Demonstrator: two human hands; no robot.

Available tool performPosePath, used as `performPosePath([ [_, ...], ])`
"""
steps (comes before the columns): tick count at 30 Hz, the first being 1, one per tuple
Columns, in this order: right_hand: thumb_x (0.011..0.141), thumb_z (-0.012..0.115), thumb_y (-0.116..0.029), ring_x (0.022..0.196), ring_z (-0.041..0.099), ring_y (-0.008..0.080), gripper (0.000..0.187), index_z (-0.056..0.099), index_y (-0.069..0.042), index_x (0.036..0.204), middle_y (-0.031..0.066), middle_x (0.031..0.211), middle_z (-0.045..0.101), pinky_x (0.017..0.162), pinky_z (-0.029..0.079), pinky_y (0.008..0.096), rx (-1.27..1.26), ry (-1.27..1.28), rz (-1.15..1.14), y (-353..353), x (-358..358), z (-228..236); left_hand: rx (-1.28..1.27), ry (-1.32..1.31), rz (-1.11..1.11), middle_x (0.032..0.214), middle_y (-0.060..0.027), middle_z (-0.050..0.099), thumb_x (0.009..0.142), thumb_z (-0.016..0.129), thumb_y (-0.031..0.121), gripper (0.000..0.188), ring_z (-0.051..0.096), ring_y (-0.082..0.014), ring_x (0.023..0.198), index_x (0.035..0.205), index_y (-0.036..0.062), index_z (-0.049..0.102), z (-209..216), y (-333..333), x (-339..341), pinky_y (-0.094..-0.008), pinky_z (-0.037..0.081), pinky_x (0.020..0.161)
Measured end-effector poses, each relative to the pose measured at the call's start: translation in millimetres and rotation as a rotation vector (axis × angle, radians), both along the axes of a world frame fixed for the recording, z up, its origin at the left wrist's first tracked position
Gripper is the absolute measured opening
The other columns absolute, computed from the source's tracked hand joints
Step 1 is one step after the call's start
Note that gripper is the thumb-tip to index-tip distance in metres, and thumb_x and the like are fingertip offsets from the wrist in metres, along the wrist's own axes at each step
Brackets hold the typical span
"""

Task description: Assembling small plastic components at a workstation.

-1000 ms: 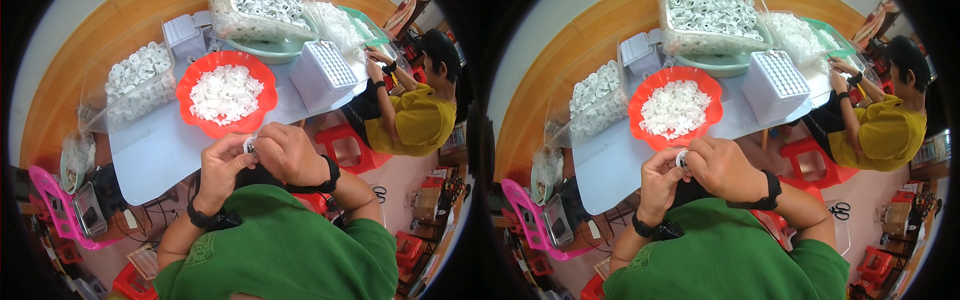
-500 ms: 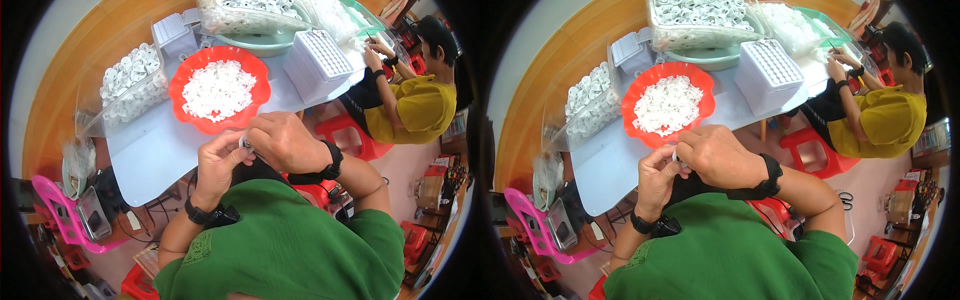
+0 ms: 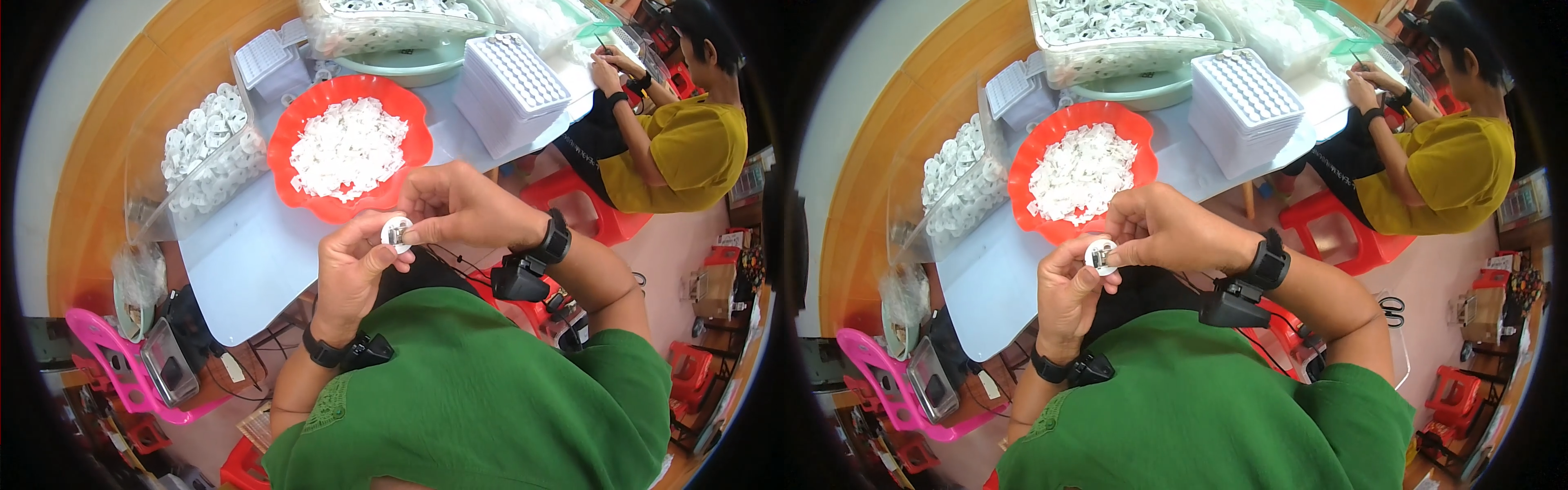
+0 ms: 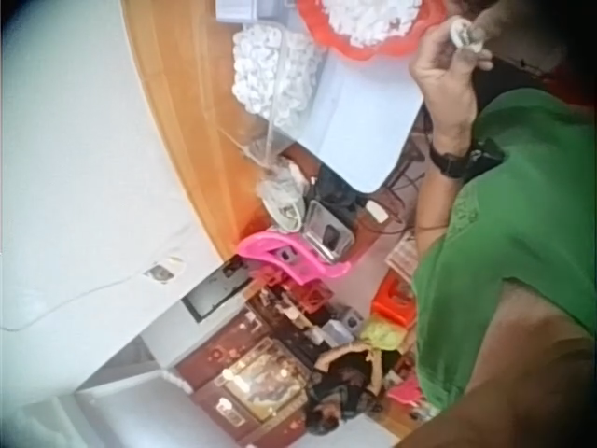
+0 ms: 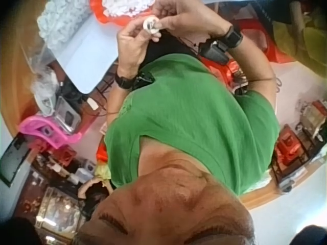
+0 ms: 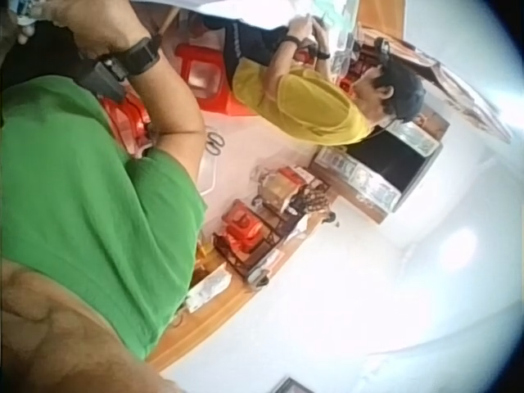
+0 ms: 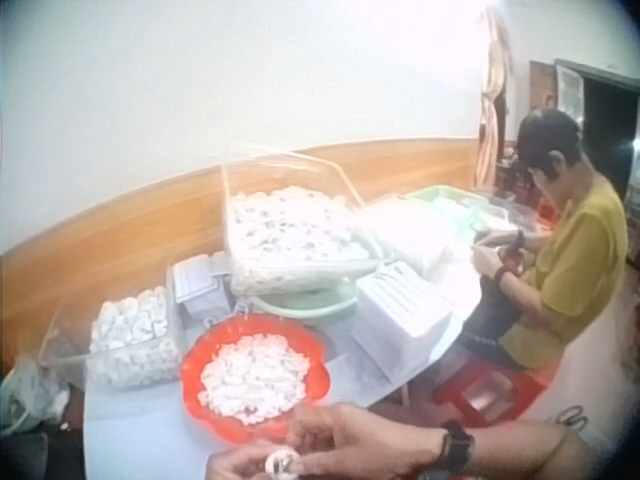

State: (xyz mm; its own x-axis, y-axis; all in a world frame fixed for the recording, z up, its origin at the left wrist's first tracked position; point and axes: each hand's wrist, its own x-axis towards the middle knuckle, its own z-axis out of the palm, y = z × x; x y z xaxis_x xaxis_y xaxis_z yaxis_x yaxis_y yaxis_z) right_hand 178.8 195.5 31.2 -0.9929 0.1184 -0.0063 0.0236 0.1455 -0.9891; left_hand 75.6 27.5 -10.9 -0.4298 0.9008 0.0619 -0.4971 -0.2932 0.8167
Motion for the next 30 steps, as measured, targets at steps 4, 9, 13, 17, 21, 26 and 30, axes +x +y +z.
performPosePath([
  [4,0.078,0.072,-0.005,0.067,0.053,0.0030,0.015,0.059,-0.002,0.086,-0.0022,0.073,0.059,0.058,0.042,0.0196,-0.042,-0.017,-0.046,-5,2,-4,0.017,0.052,-0.006,0.099,-0.0116,0.060,0.080,0.069,0.005,0.031,0.064,-0.0176,0.076,0.107,-0.0066,0.060,-5,2,1,-0.0260,0.056,0.063],
  [9,0.076,0.070,-0.004,0.063,0.053,0.0059,0.012,0.059,0.000,0.079,0.0026,0.069,0.058,0.052,0.041,0.0226,-0.235,-0.024,-0.096,-10,2,-12,0.006,0.064,-0.008,0.096,-0.0096,0.059,0.079,0.071,0.007,0.032,0.064,-0.0176,0.076,0.107,-0.0057,0.060,-11,1,1,-0.0256,0.056,0.062],
  [13,0.072,0.070,-0.003,0.060,0.053,0.0105,0.015,0.057,-0.001,0.079,0.0042,0.070,0.054,0.048,0.042,0.0264,0.130,0.195,-0.220,-21,6,-4,0.032,0.029,0.009,0.095,-0.0092,0.058,0.079,0.071,0.005,0.031,0.064,-0.0169,0.076,0.106,-0.0054,0.061,-9,1,-1,-0.0254,0.055,0.063],
  [17,0.065,0.069,0.001,0.063,0.057,0.0224,0.020,0.058,0.000,0.081,0.0088,0.077,0.054,0.052,0.045,0.0305,0.902,0.600,-0.236,-29,9,-5,0.017,0.051,0.006,0.093,-0.0080,0.058,0.078,0.071,0.004,0.031,0.062,-0.0146,0.075,0.105,-0.0050,0.061,-11,1,-1,-0.0240,0.054,0.062],
  [21,0.065,0.067,-0.003,0.059,0.053,0.0210,0.018,0.053,-0.002,0.076,0.0073,0.074,0.049,0.047,0.043,0.0326,0.969,0.632,-0.257,-35,6,-6,-0.029,0.136,0.039,0.093,-0.0067,0.058,0.078,0.071,0.002,0.030,0.060,-0.0128,0.073,0.106,-0.0039,0.061,-10,0,0,-0.0229,0.052,0.062],
  [26,0.063,0.067,-0.001,0.057,0.055,0.0218,0.018,0.053,-0.001,0.075,0.0085,0.076,0.052,0.048,0.045,0.0319,0.969,0.684,-0.284,-41,7,-16,0.051,0.172,0.098,0.091,-0.0051,0.057,0.078,0.071,0.002,0.030,0.058,-0.0107,0.071,0.107,-0.0018,0.062,-12,-1,3,-0.0220,0.050,0.062],
  [30,0.061,0.068,0.001,0.057,0.055,0.0226,0.021,0.054,0.000,0.076,0.0094,0.077,0.053,0.047,0.045,0.0313,0.929,0.642,-0.304,-45,8,-12,-0.057,0.265,0.091,0.090,-0.0049,0.057,0.078,0.072,0.003,0.029,0.058,-0.0095,0.071,0.105,-0.0025,0.063,-8,-3,3,-0.0215,0.049,0.062],
])
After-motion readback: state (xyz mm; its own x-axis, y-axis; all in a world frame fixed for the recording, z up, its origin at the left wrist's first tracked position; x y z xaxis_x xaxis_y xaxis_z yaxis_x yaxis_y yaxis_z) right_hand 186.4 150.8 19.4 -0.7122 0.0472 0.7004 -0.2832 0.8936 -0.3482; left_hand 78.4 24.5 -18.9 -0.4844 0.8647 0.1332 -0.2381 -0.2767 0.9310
